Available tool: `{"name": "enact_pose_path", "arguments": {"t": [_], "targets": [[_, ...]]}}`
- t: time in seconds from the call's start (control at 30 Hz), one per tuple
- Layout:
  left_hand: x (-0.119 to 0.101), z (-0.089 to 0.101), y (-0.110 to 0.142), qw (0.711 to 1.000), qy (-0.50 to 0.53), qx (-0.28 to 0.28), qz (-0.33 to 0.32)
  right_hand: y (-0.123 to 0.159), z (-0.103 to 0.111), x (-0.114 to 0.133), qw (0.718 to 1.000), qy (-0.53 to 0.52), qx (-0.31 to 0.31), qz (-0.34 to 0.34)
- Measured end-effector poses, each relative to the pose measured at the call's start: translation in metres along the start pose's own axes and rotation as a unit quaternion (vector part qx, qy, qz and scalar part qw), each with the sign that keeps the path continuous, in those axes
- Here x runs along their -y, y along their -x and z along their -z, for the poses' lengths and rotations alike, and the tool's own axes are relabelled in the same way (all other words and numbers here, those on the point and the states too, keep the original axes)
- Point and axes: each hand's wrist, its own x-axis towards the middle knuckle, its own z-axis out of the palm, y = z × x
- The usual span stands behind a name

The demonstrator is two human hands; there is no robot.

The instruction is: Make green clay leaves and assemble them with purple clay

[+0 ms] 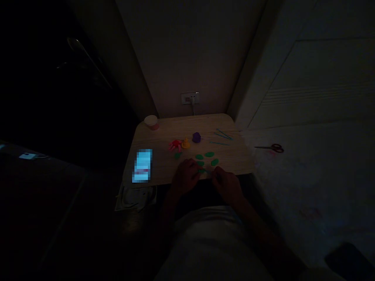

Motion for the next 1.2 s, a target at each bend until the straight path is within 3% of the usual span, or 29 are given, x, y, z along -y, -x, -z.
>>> {"name": "enact_pose_path", "arguments": {"t": [0.3, 0.47, 0.63, 0.87, 1.2], "targets": [[-0.002, 0.002, -0.001, 1.000, 0.003, 0.001, 0.000, -0.003, -0.003, -0.001, 1.000, 0.014, 0.011, -0.015], [-0.002, 0.002, -0.002, 1.000, -0.003, 0.005, -0.001, -0.004, 0.000, -0.003, 1.000, -0.013, -0.014, -0.016], [-0.003, 0.001, -0.001, 1.000, 0.010, -0.003, -0.001, -0.004, -0.003, -0.009, 1.000, 0.006, 0.007, -0.026], [-0.002, 0.000, 0.002, 0.999, 0.033, -0.023, 0.010, -0.006, -0.001, -0.017, 0.995, -0.096, -0.026, 0.018], [-0.002, -0.008, -0.002, 0.999, -0.012, -0.026, 0.037, -0.017, -0.006, -0.014, 0.993, -0.105, -0.046, 0.000]]}}
